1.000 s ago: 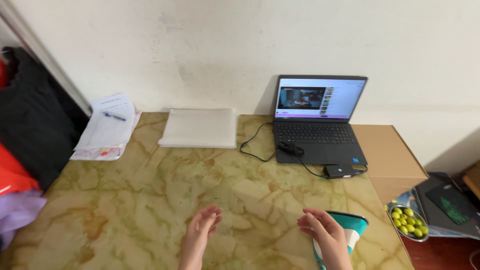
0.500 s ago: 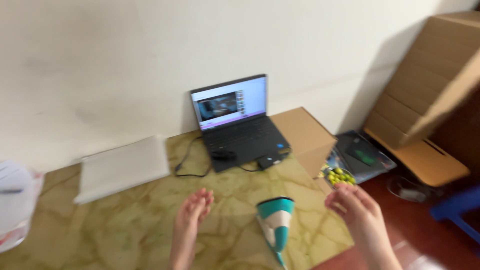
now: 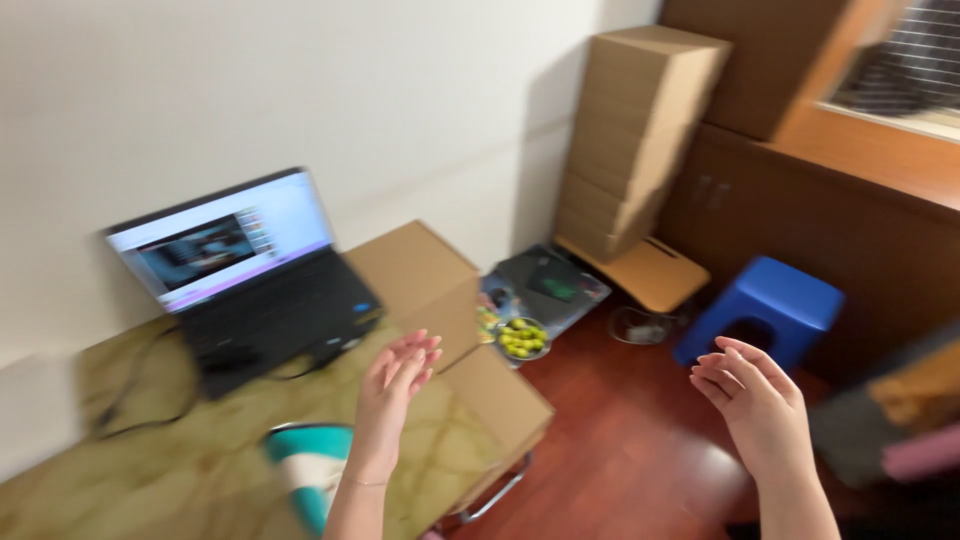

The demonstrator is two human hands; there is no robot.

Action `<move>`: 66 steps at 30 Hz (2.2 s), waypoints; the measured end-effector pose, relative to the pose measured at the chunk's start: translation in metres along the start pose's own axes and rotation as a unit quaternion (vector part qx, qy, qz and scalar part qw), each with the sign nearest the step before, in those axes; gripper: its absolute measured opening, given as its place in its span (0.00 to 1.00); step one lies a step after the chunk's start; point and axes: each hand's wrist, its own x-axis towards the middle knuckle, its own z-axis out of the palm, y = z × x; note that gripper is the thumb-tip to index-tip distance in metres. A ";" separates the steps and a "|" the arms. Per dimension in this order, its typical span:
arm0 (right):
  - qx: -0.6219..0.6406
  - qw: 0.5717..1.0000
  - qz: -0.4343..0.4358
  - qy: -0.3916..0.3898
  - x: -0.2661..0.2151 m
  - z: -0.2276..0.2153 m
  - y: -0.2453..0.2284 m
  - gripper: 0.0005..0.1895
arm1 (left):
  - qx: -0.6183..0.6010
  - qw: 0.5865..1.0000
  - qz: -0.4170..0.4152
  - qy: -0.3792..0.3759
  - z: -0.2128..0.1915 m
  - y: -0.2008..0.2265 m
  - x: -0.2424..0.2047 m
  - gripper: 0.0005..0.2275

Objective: Folding a black garment, placing it into a plastic bag, putting the bagged item into a cardboard box, and then removing a white shirt from a hanger to prepare it for the next step.

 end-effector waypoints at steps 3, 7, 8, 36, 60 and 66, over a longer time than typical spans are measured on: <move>0.041 0.998 -0.039 0.022 0.033 -0.083 0.013 0.11 | -0.015 0.999 -0.039 -0.013 0.065 -0.030 -0.003 0.15; 0.036 0.994 -0.048 0.086 0.029 -0.149 -0.004 0.12 | -0.008 0.995 -0.083 -0.063 0.147 -0.058 -0.009 0.15; 0.026 0.993 -0.044 0.104 0.025 -0.161 -0.011 0.11 | 0.015 0.992 -0.098 -0.082 0.167 -0.062 -0.010 0.15; 0.005 0.800 -0.168 0.577 0.030 -0.343 -0.067 0.13 | 0.071 0.682 -0.176 -0.706 0.691 -0.203 -0.020 0.14; 0.004 0.951 -0.049 0.305 0.435 -0.429 -0.083 0.13 | 0.129 0.888 -0.229 -0.376 0.844 -0.287 0.162 0.14; 0.013 0.955 -0.099 0.278 0.571 -0.444 -0.094 0.13 | 0.121 0.895 -0.195 -0.383 0.933 -0.285 0.249 0.13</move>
